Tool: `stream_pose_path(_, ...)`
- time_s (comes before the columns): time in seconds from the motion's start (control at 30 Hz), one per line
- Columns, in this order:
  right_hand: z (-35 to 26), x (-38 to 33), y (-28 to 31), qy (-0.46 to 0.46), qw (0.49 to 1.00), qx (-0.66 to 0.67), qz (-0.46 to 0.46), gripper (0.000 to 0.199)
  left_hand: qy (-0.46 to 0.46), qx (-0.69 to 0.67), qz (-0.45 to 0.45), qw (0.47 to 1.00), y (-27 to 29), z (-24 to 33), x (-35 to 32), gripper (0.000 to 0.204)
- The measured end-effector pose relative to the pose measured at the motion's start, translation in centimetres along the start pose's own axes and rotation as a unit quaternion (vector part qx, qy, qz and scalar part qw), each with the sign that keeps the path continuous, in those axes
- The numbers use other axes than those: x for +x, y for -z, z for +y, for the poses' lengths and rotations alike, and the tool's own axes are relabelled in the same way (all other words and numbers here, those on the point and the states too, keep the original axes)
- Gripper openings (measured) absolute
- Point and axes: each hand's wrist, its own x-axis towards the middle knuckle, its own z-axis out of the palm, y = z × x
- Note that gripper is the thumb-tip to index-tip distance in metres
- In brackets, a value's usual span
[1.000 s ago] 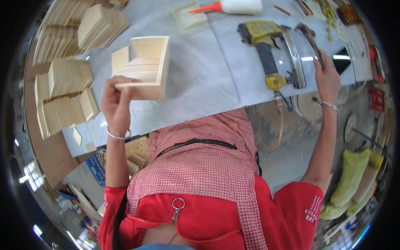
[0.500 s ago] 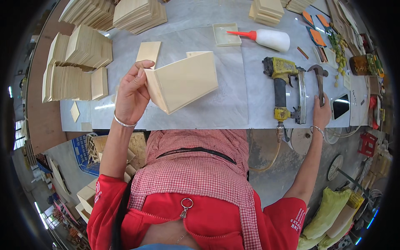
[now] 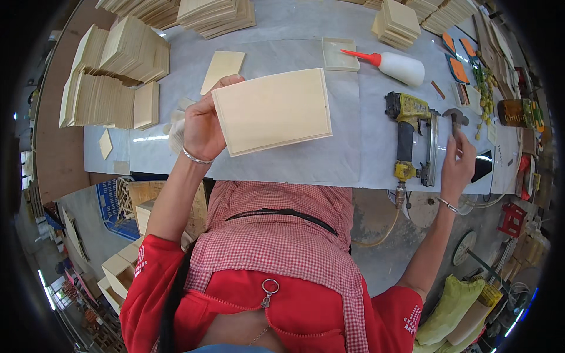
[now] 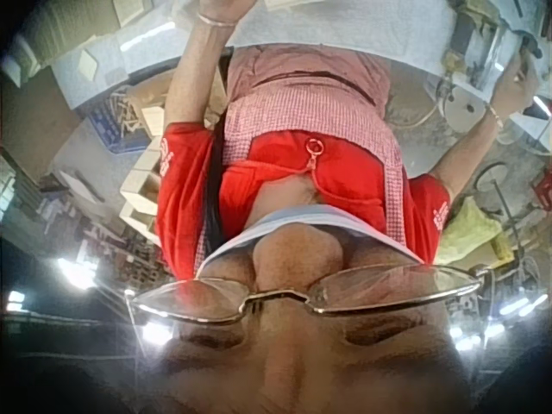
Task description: Assembling a house-shaped wooden box using glue, a pneumatic nail gun, and a hammer.
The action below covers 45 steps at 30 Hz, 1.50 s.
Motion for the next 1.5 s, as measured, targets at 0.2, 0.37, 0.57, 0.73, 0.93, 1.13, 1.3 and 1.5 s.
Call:
stream_pose_path(0.2, -14.4, -1.2, -0.6, -0.068, 0.881, 0.407, -0.232, 0.030, 0.014, -0.011, 0.030, 0.999, 0.7, -0.6, 0.5, 0.032)
stream_pose_path(0.37, -19.5, -2.3, -1.9, -0.073, 0.797, 0.516, -0.306, 0.040, 0.030, 0.004, 0.020, 0.999, 0.3, -0.6, 0.9, 0.035)
stream_pose_path(0.57, -20.3, -2.8, -2.8, -0.048, 0.775, 0.551, -0.305, 0.043, 0.034, 0.011, 0.014, 0.999, 0.0, -0.9, 1.5, 0.036)
stream_pose_path(0.73, -19.4, -2.9, -3.7, 0.032, 0.835, 0.497, -0.235, 0.037, 0.020, 0.036, 0.005, 0.999, -0.7, -0.9, 2.4, 0.037)
stream_pose_path(0.93, -19.1, -4.0, -4.1, 0.021, 0.837, 0.502, -0.218, 0.033, 0.000, 0.114, -0.071, 0.991, 0.3, -0.8, 4.7, 0.033)
stream_pose_path(1.13, -20.1, -4.8, -5.0, 0.029, 0.825, 0.520, -0.218, 0.037, -0.014, 0.115, -0.069, 0.991, 0.9, -0.3, 5.5, 0.027)
stream_pose_path(1.3, -21.0, -4.9, -5.2, 0.038, 0.829, 0.515, -0.216, 0.037, -0.030, 0.142, -0.041, 0.989, 1.5, -0.1, 6.0, 0.021)
stream_pose_path(1.5, -21.3, -5.2, -5.3, 0.033, 0.827, 0.515, -0.224, 0.038, -0.047, 0.163, -0.021, 0.985, 1.5, 0.1, 5.7, 0.022)
